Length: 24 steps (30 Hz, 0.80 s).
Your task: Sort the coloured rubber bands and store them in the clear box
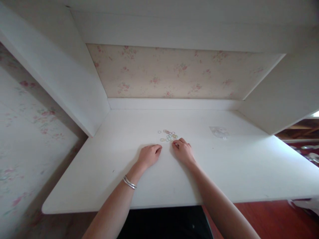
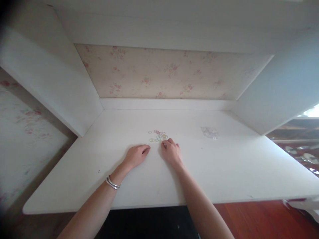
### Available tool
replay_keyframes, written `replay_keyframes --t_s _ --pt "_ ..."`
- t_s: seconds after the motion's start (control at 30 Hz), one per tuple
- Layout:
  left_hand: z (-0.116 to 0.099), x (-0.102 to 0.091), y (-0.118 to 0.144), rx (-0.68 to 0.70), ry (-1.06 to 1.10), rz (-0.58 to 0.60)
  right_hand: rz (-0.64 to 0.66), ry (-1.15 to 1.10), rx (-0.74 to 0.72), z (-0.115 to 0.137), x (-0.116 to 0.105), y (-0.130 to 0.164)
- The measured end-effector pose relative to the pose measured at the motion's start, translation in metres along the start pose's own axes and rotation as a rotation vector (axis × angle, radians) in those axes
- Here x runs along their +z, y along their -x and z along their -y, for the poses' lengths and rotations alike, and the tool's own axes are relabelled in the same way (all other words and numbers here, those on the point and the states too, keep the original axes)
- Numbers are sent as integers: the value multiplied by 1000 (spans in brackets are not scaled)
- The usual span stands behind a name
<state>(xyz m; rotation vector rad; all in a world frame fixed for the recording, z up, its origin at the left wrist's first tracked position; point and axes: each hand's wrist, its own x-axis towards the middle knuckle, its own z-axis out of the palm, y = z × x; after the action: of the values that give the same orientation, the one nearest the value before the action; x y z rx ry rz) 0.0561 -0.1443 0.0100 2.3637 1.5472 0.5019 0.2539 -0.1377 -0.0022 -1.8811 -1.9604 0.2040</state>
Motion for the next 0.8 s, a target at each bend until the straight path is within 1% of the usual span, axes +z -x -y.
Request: replay_keyframes --t_s 0.27,0.37,0.5,0.6,0.73,0.8 --pt "-1 -1 0 -8 51 -5 54 40 -96 1 1 0" --pt "1 -1 -1 -14 86 -15 46 48 -135 0 2 1" --pt "6 1 -5 -49 221 -31 -21 -21 -275 0 4 6" --pt "12 2 -8 -95 358 -63 -51 -103 -372 6 6 13" --pt "18 1 -12 -142 489 -92 -2 -155 -492 19 6 24" --pt "19 1 -13 -151 526 -96 30 -144 -521 26 5 27"
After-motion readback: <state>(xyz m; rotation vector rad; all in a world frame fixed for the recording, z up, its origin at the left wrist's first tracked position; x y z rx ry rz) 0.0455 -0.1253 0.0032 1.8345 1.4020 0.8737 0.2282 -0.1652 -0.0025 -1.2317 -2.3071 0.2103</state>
